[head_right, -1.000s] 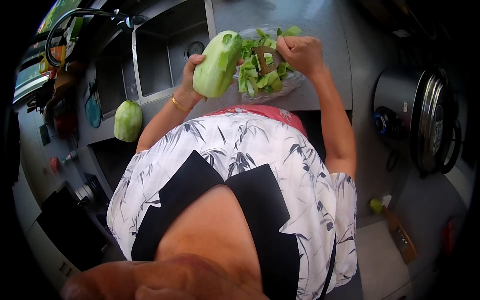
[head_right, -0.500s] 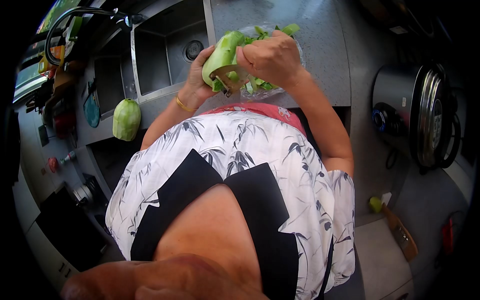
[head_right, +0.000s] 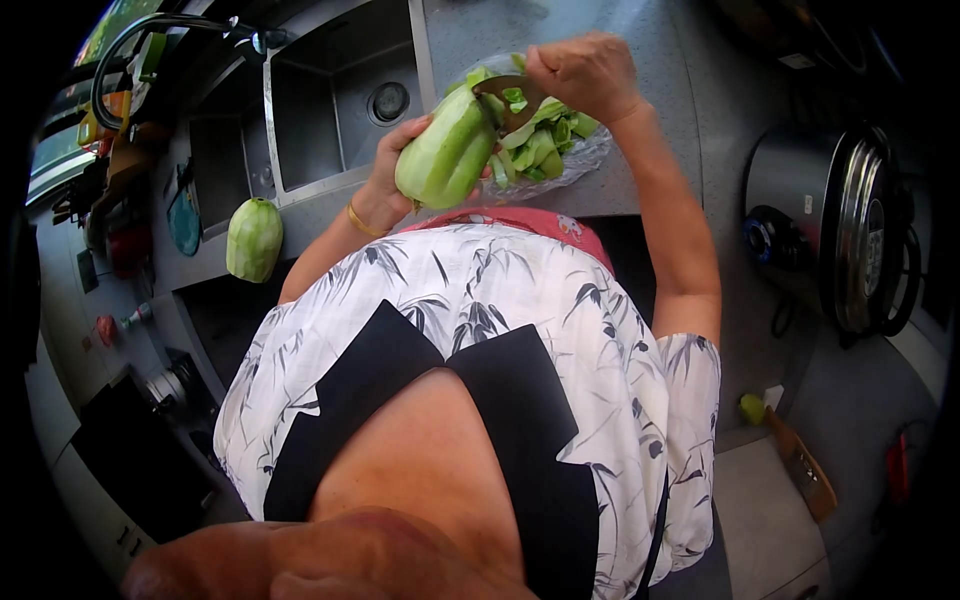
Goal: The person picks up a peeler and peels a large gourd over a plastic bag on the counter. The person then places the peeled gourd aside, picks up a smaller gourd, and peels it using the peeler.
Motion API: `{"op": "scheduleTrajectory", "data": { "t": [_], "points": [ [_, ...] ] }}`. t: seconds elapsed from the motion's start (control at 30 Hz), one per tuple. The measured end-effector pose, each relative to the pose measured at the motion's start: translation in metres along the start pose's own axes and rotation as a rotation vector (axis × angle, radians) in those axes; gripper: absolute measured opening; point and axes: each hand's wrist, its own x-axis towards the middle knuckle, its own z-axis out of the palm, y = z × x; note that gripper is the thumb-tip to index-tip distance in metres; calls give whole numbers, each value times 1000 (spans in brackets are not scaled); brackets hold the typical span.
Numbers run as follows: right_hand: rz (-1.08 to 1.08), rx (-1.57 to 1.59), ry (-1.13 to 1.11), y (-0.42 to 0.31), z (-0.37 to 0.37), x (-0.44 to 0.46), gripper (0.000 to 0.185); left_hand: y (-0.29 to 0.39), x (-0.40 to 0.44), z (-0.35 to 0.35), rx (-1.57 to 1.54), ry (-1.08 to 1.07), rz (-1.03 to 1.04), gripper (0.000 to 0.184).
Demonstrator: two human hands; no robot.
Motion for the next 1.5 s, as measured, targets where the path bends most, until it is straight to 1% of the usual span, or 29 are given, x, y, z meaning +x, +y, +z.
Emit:
{"op": "scheduleTrajectory", "data": {
  "t": [0.07,0.1,0.17,0.2,0.23,0.33,0.43,0.53,0.63,0.73,0.77,0.87,0.97,1.07,1.17,1.27,1.33,1.37,1.5],
  "points": [
    [37,-14,-8,1,-6,-2,41,2,0,0,16,-2,29,56],
    [21,20,-21,-6,-8,0,41,2,1,-1,22,-2,41,55],
    [-2,89,-51,-32,-11,6,41,0,5,2,-27,89,116,52],
    [-21,71,-53,-44,-10,8,40,0,9,5,-48,132,150,51],
    [-42,53,-55,-57,-8,11,40,2,8,6,-68,34,121,42],
    [-80,10,-21,-70,-8,15,39,-1,12,7,-62,184,206,42],
    [-97,-18,-12,-70,-6,15,38,-2,13,6,-41,218,233,43],
    [-98,20,5,-60,-3,14,38,-4,13,7,-28,247,204,44],
    [-87,72,-1,-44,0,13,38,-4,8,9,-90,107,113,46],
    [-52,67,-25,-26,0,10,38,-2,1,2,1,48,34,50],
    [-38,57,-33,-19,0,8,38,-3,1,-3,6,17,28,56],
    [22,45,-21,3,5,1,38,-2,0,-1,76,16,20,56],
    [77,34,-3,24,9,-11,39,2,-3,0,91,-34,-16,57],
    [202,-7,-76,30,0,-28,38,7,-7,4,68,-97,-36,59],
    [114,96,-11,-1,-6,-13,38,9,-5,0,111,-45,-5,57],
    [50,98,-50,-33,-1,0,39,10,-2,-24,25,41,17,56],
    [-5,112,-11,-46,0,9,40,7,1,-14,37,87,27,54],
    [-36,122,7,-49,1,11,41,5,0,-10,41,111,36,54],
    [-30,138,5,-45,7,12,39,7,-4,-16,14,119,16,55]
  ]
}}
